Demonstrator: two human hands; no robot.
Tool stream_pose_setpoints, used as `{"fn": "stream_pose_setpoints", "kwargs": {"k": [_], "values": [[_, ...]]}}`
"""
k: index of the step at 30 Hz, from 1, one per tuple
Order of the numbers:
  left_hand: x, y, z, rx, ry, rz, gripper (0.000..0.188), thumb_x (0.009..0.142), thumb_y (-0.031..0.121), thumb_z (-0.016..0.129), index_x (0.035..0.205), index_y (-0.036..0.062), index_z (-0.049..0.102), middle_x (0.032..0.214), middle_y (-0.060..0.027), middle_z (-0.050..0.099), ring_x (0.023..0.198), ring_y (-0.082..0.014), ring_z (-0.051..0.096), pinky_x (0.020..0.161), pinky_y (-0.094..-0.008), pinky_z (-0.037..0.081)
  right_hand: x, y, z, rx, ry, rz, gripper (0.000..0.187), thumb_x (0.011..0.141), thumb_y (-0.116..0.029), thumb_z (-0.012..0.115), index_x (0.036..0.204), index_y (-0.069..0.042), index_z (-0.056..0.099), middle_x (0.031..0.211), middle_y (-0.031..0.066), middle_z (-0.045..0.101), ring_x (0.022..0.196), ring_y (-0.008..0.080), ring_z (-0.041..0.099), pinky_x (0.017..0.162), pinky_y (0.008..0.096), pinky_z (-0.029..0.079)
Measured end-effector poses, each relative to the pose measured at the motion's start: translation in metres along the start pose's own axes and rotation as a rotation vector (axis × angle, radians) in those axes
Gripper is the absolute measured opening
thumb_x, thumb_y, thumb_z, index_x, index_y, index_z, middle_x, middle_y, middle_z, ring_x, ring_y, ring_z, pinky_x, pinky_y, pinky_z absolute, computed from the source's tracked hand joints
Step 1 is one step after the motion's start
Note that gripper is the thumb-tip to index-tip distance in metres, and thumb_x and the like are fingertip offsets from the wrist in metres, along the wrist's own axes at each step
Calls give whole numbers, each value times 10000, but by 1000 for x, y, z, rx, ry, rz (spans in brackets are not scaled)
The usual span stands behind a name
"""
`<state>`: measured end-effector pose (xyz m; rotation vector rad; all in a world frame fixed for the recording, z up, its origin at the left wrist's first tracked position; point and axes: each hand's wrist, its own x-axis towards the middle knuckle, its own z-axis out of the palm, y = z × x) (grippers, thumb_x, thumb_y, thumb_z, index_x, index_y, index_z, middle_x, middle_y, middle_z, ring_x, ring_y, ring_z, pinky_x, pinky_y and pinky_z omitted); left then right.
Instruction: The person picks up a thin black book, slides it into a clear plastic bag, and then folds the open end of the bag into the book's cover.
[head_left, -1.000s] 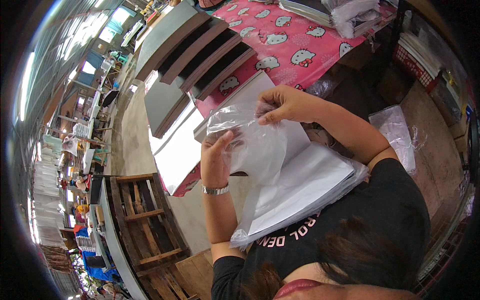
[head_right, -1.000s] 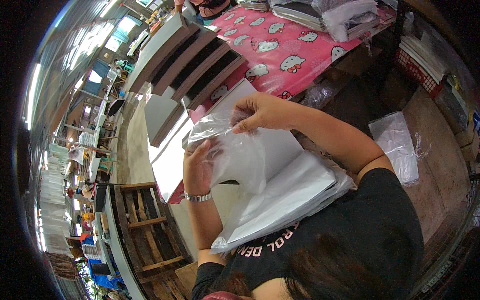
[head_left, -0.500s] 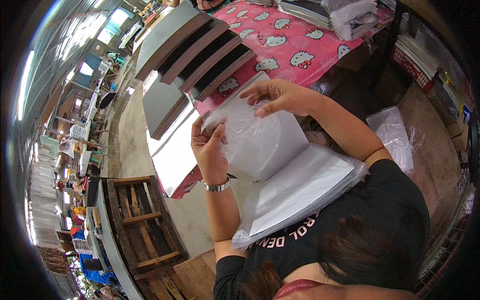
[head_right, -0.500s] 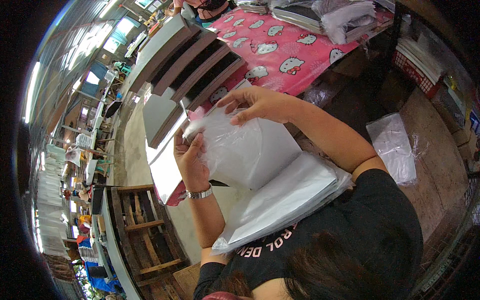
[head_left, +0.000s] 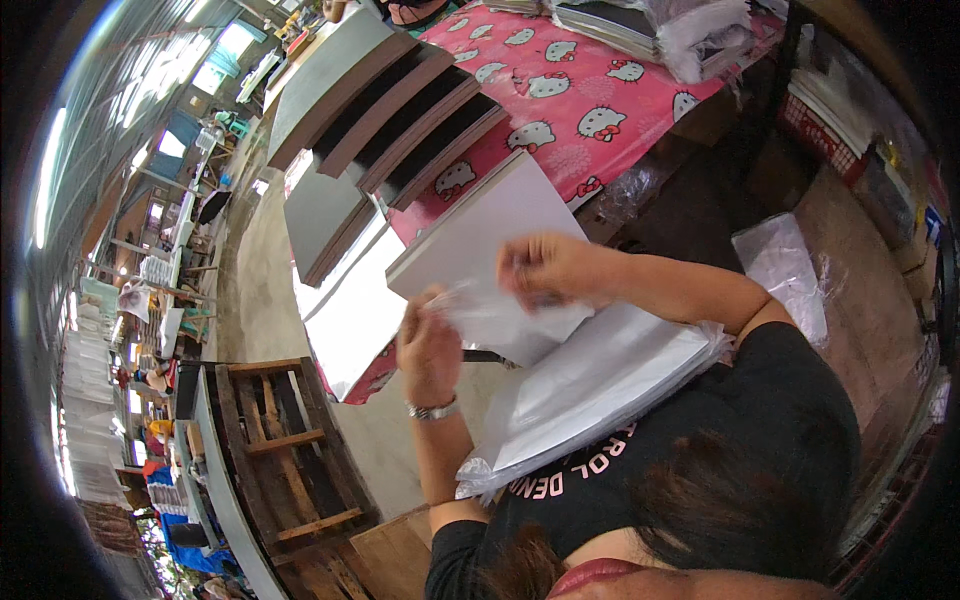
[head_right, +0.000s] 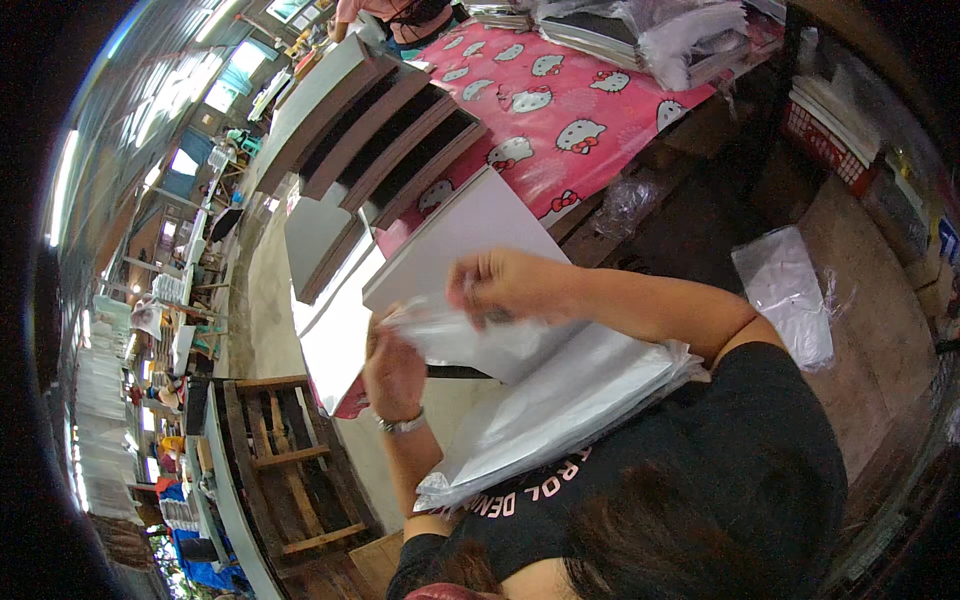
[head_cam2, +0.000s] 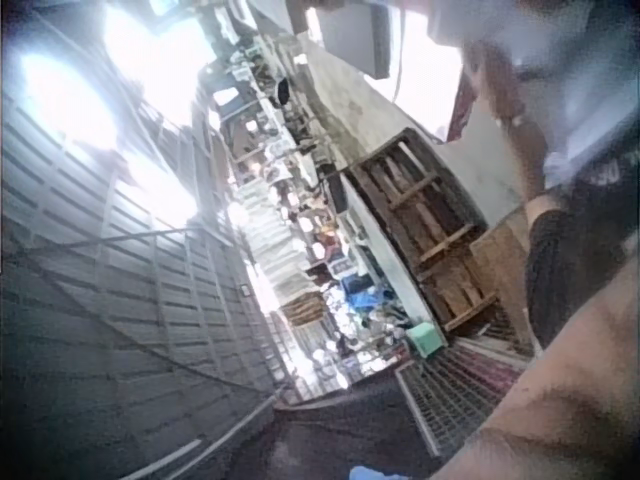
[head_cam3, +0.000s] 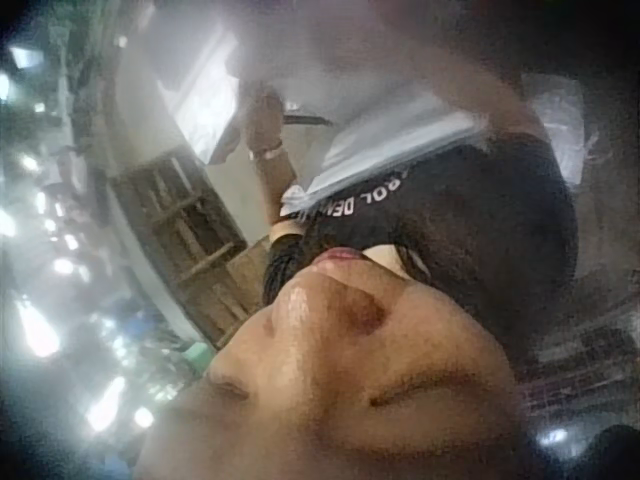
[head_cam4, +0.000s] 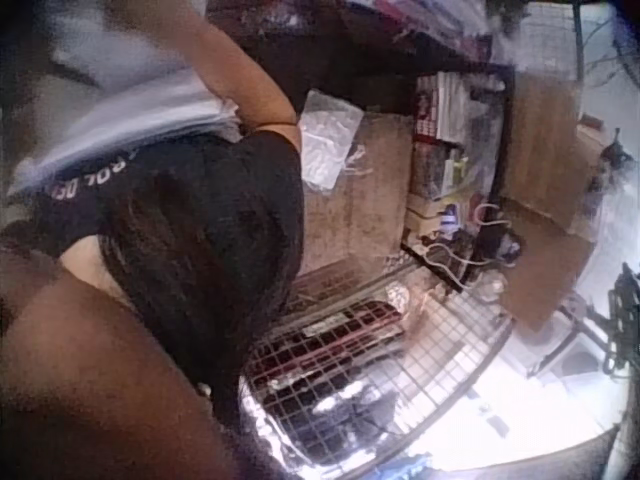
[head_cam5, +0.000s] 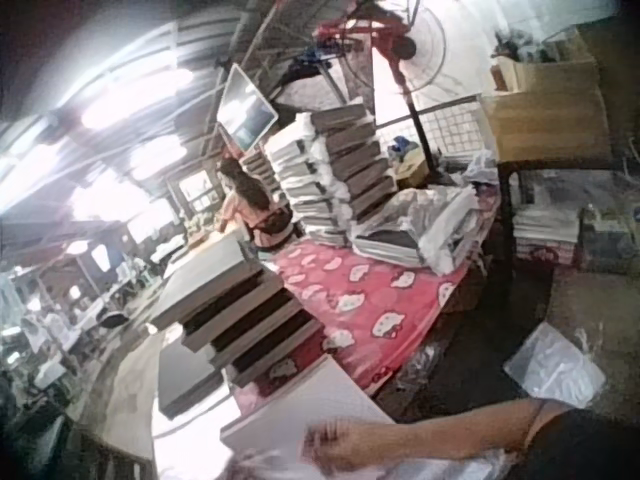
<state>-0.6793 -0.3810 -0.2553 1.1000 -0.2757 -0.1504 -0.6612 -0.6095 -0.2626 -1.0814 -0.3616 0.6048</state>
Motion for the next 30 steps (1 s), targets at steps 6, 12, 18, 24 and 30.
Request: {"fn": "stream_pose_setpoints", "kwargs": {"k": [6, 12, 18, 24, 30], "values": [[-55, 4, -29, 463, 128, -299, 255, 909, 270, 564, 1040, 51, 564, 754, -46, 554, 674, -120, 548, 594, -258, 453, -19, -19, -55, 0, -515, -105, 239, 843, -175, 677, 978, 21, 657, 844, 61, 650, 709, 95, 588, 624, 242, 472], [-53, 29, -23, 342, -120, -340, 386, 933, 354, 494, 1092, 2, 508, 887, -164, 609, 702, -224, 595, 600, -407, 524, -19, 3, -49, -562, -801, -34, 165, 872, -144, 631, 998, -41, 660, 842, 96, 658, 724, 110, 607, 643, 292, 502], [-65, 21, -75, 353, -350, -137, 381, 899, 229, 539, 1186, -19, 508, 1116, -261, 582, 1016, -368, 605, 768, -525, 539, -16, -19, -71, 299, -296, 4, 247, 862, -237, 658, 942, -4, 641, 757, 19, 621, 727, 109, 577, 681, 276, 469], [-82, 1, -73, -76, -248, -361, 330, 837, 37, 547, 1167, 21, 555, 1168, -206, 575, 1028, -347, 602, 814, -499, 531, -17, -34, -55, -25, -311, -290, 172, 867, -199, 647, 873, -37, 591, 763, 24, 616, 690, 129, 585, 652, 291, 484], [-73, 17, -31, 8, 240, -24, 211, 823, -8, 556, 1022, -12, 624, 954, -131, 664, 834, -214, 631, 643, -344, 526, -17, -25, -69, -221, -277, 203, 123, 867, -148, 631, 820, -35, 624, 768, -8, 622, 704, 95, 598, 599, 230, 467]]}}
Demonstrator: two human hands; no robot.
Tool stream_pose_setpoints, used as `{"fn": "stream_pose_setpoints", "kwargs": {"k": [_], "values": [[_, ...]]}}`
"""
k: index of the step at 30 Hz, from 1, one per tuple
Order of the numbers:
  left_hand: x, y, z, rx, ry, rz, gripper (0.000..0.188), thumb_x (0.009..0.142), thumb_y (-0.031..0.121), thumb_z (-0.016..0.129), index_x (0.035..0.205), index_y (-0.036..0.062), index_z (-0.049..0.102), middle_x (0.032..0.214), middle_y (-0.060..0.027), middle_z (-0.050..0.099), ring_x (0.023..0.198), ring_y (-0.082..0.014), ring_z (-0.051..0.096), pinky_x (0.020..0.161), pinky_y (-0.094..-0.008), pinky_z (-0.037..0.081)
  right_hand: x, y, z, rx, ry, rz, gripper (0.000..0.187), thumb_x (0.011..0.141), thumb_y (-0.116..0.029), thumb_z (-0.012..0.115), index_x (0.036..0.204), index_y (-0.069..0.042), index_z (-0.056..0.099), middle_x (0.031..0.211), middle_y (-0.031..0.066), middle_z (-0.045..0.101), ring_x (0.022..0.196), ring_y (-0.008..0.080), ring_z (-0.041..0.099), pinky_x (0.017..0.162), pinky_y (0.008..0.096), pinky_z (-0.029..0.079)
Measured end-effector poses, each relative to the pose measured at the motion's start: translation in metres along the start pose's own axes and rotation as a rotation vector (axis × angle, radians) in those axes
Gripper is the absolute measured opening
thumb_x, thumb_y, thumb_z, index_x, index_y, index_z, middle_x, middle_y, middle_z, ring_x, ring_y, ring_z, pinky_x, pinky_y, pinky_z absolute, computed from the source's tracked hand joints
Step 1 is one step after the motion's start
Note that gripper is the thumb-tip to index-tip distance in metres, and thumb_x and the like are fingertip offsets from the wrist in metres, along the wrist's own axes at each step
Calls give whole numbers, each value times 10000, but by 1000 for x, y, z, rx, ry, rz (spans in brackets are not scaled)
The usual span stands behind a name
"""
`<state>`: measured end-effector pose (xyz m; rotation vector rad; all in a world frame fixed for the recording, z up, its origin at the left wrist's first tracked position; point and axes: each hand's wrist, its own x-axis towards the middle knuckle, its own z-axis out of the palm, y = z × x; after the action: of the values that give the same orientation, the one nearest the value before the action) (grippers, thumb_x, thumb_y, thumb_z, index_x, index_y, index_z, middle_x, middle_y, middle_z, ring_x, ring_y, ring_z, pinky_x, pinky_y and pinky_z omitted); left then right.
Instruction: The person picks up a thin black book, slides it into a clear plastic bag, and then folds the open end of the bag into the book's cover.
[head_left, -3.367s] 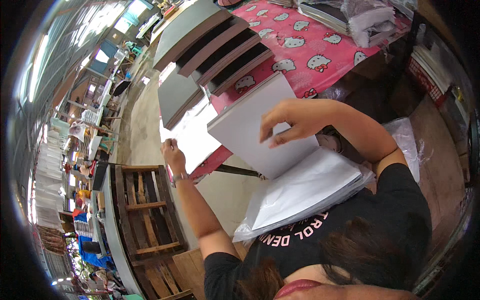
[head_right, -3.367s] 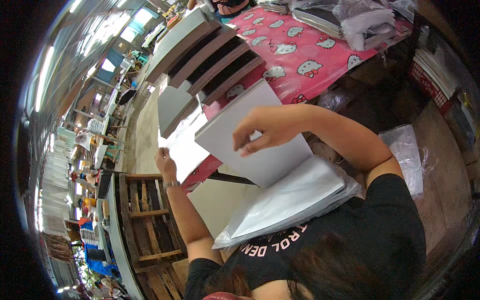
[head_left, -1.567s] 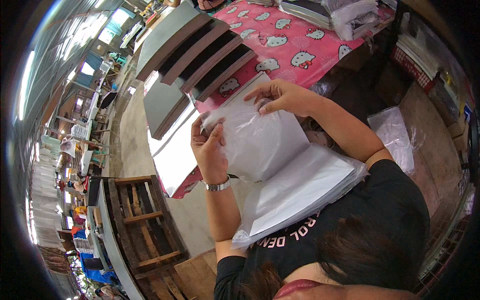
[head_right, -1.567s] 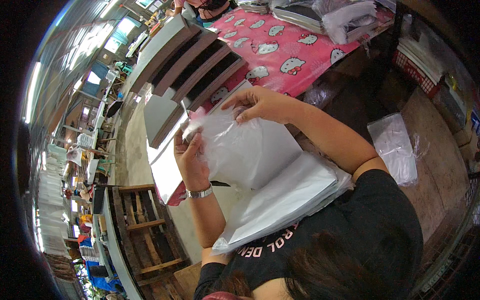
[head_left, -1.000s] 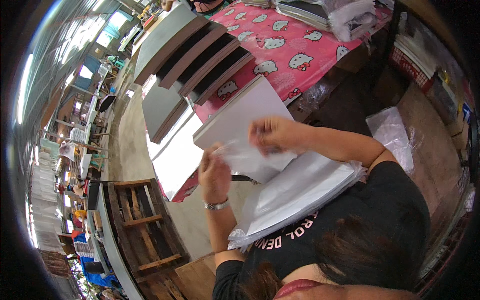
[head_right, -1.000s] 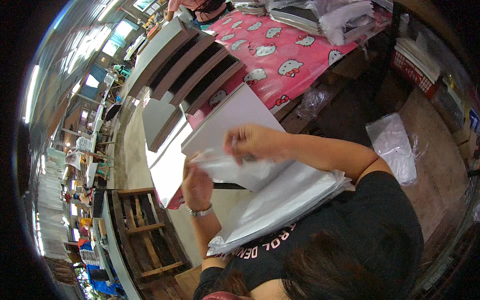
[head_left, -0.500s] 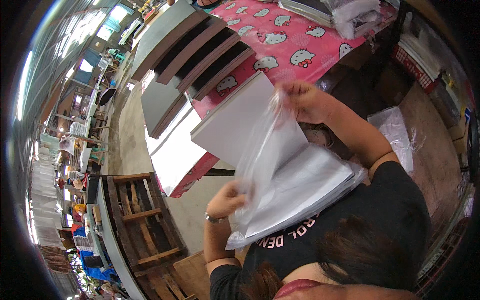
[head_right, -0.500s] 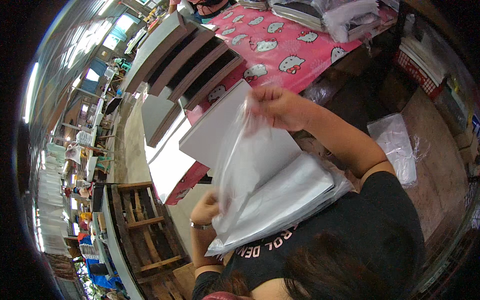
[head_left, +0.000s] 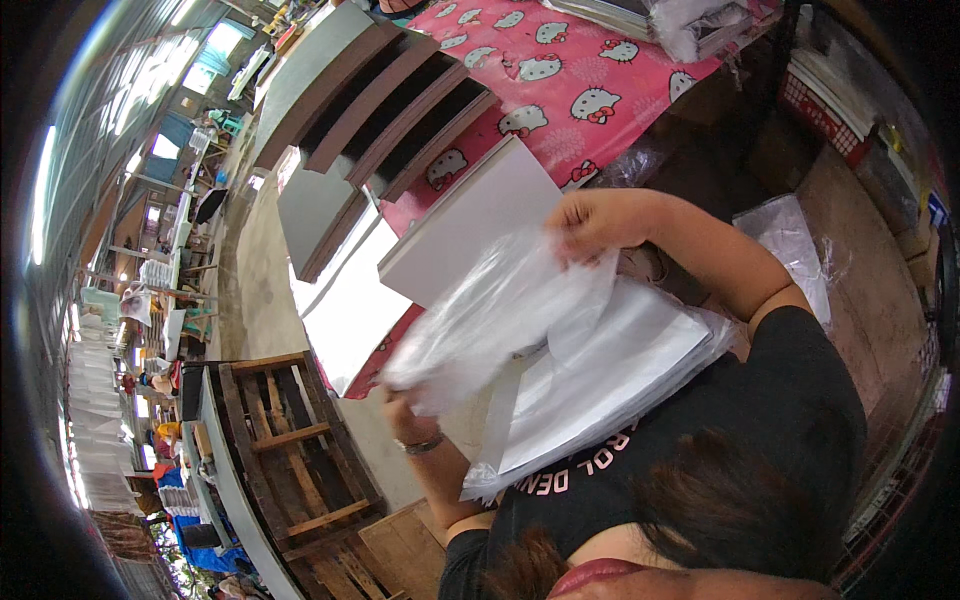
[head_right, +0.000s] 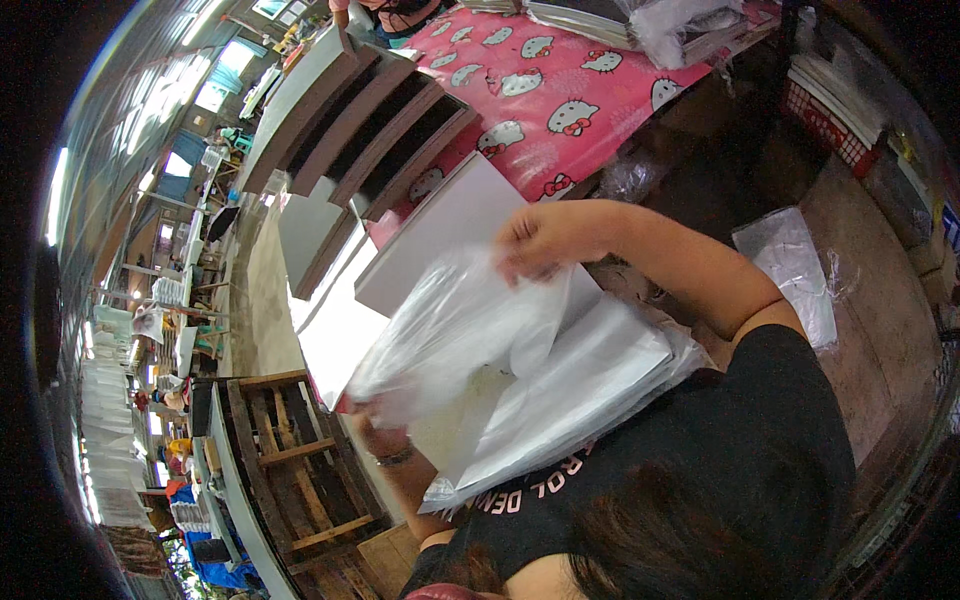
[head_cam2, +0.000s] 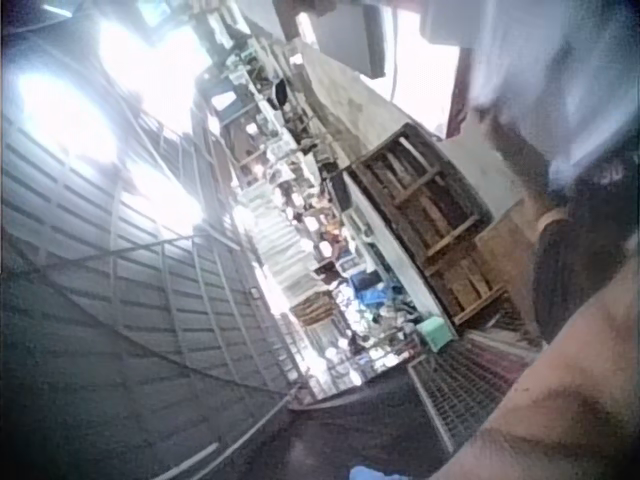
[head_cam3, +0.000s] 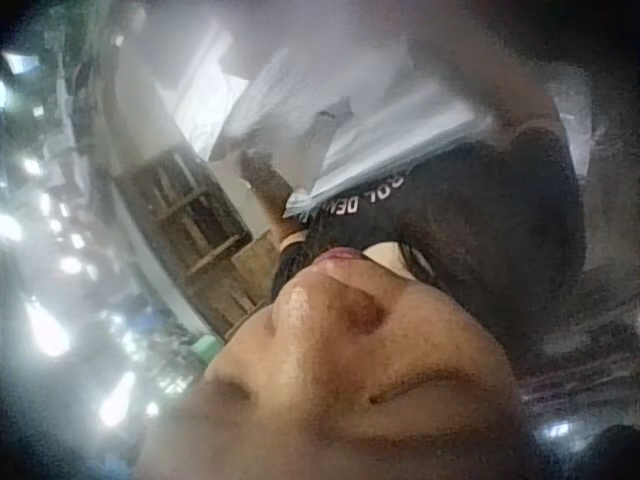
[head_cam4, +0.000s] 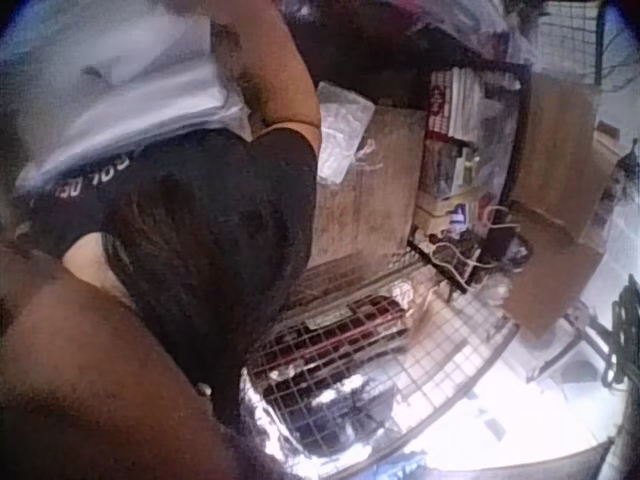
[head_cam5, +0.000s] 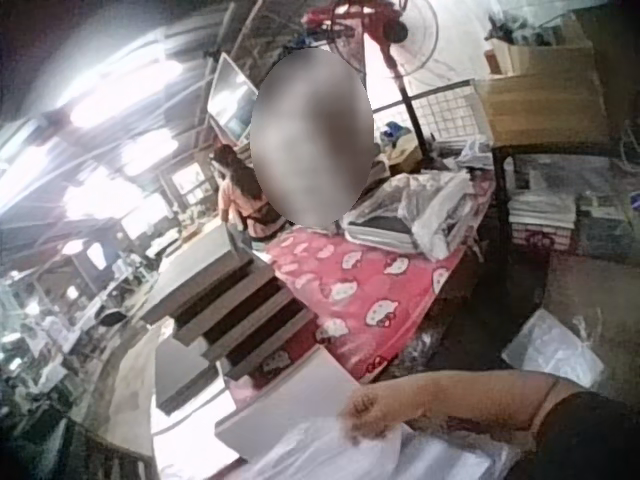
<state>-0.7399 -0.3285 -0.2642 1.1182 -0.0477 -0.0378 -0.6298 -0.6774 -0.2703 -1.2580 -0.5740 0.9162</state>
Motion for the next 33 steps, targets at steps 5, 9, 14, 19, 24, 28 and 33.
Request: {"fn": "stream_pose_setpoints", "kwargs": {"k": [5, 9, 14, 19, 24, 28, 33], "values": [[19, -18, -48, -50, -706, -370, 264, 831, 75, 585, 1076, -22, 596, 991, -163, 655, 925, -285, 630, 825, -432, 508, 4, 1, -7, 75, 76, -466, 194, 806, -134, 684, 941, -16, 609, 777, 1, 610, 768, 86, 592, 713, 224, 454], [8, -25, -46, 344, -543, -288, 301, 819, 103, 607, 1089, -31, 594, 1032, -188, 642, 949, -329, 627, 890, -496, 478, 12, 9, 0, 452, 235, -519, 288, 847, -178, 653, 1076, -42, 545, 793, -18, 569, 698, 72, 563, 646, 232, 472], [29, -9, -75, -277, -218, 91, 464, 770, 141, 624, 1183, -44, 521, 1173, -251, 563, 1063, -366, 578, 903, -518, 472, 3, 16, -11, 255, 7, -299, 460, 792, -209, 699, 1176, -40, 511, 806, -30, 541, 589, 57, 527, 551, 191, 466], [72, -17, -51, 253, 139, 172, 236, 782, 6, 524, 1011, -31, 566, 786, -67, 592, 674, -110, 542, 602, -236, 444, 14, -23, -6, 344, 412, -603, 469, 716, -48, 647, 1165, -30, 513, 855, 38, 575, 754, 103, 603, 716, 267, 521], [85, -12, 24, 682, 359, 275, 513, 836, -22, 413, 1344, 5, 344, 665, 16, 470, 507, -48, 394, 431, -199, 340, 34, 3, -13, -1140, 1109, -634, 415, 744, -18, 583, 1157, -52, 595, 880, 140, 527, 780, 289, 580, 751, 359, 496], [51, -25, 3, 1264, 400, 543, 489, 787, -33, 479, 1271, 19, 513, 753, -72, 593, 605, -133, 455, 592, -287, 415, 5, 5, 15, -1165, 1045, -796, 322, 787, -38, 569, 1106, -26, 613, 863, 128, 564, 775, 235, 587, 687, 352, 484], [8, 30, 13, 823, 154, 112, 85, 780, 19, 582, 825, -11, 647, 664, -14, 545, 552, -89, 436, 505, -225, 330, -49, -7, 18, -168, 540, -327, 242, 808, -58, 629, 1042, 2, 632, 829, 18, 624, 726, 61, 564, 598, 201, 433]]}}
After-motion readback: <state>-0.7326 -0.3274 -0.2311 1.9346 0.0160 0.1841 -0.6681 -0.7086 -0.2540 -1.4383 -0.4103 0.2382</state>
